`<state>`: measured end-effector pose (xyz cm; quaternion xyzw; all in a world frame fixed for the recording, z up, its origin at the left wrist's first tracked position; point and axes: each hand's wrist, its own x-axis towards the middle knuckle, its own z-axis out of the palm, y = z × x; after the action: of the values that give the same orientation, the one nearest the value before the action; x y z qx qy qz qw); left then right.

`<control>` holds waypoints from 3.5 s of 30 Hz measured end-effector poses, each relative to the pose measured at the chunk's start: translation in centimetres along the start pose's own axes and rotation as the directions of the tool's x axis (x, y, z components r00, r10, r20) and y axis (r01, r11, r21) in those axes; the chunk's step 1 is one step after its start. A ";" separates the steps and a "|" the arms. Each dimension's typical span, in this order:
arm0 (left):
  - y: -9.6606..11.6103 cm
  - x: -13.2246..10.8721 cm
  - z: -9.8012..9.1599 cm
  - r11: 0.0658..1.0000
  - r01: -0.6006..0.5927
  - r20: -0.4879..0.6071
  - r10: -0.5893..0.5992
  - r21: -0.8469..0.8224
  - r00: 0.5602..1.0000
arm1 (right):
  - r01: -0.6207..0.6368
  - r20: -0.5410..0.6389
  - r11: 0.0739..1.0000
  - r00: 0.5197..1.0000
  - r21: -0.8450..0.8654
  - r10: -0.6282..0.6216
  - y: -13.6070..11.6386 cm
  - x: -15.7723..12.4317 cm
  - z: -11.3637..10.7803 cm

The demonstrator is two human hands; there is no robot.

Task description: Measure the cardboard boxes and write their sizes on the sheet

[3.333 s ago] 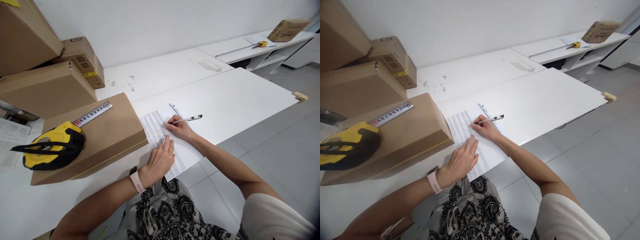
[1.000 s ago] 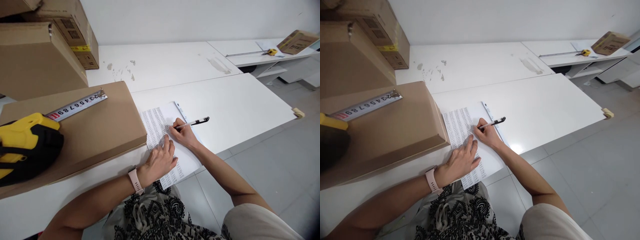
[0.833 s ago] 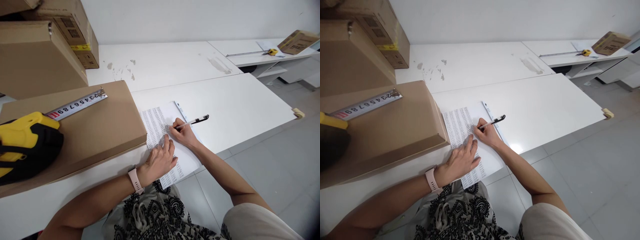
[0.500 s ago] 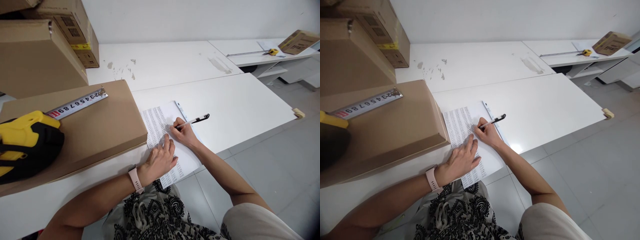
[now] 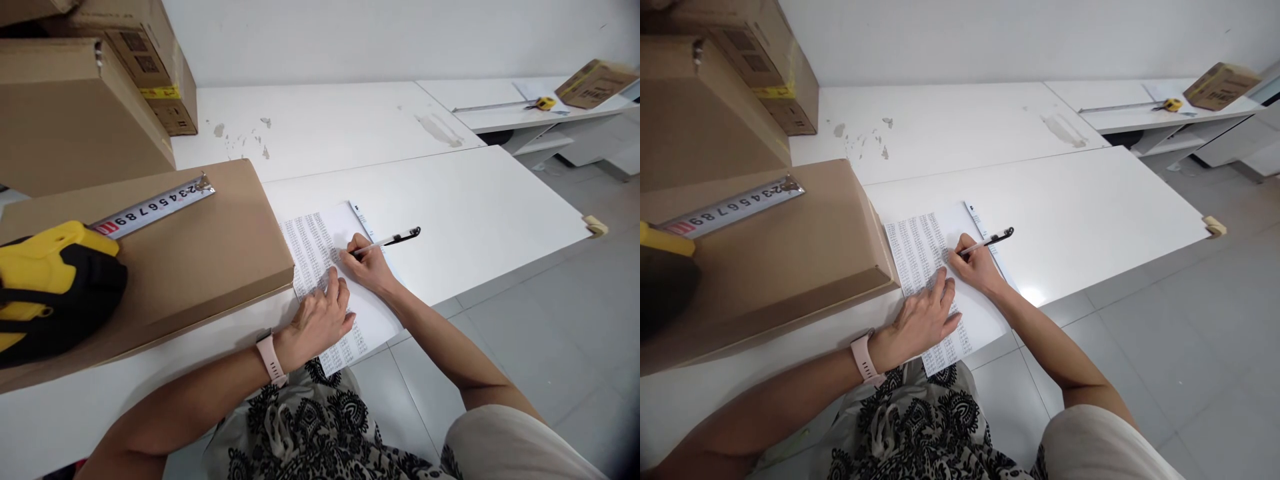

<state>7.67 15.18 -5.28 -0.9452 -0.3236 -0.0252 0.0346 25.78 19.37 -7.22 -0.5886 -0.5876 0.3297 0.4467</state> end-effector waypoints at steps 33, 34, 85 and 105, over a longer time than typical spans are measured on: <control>0.1 -0.1 0.2 1.000 0.005 -0.010 -0.005 0.001 1.000 | 0.002 -0.027 0.999 1.000 -0.050 -0.004 0.3 0.0 -0.1; 0.1 -0.1 0.2 1.000 0.005 -0.009 -0.005 0.000 1.000 | 0.002 -0.029 0.998 1.000 -0.055 -0.004 0.3 0.0 -0.1; 0.1 -0.2 -0.2 1.000 -0.011 0.005 0.011 0.025 1.000 | -0.006 -0.049 0.999 0.999 -0.043 0.004 0.4 0.1 -0.2; 0.1 -0.1 -0.2 1.000 -0.004 0.006 0.004 0.009 1.000 | -0.002 -0.041 0.998 0.999 -0.061 0.000 0.3 0.1 -0.3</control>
<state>7.60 15.00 -5.05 -0.9457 -0.3220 -0.0207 0.0382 26.23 19.45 -7.39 -0.6089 -0.5877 0.2997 0.4405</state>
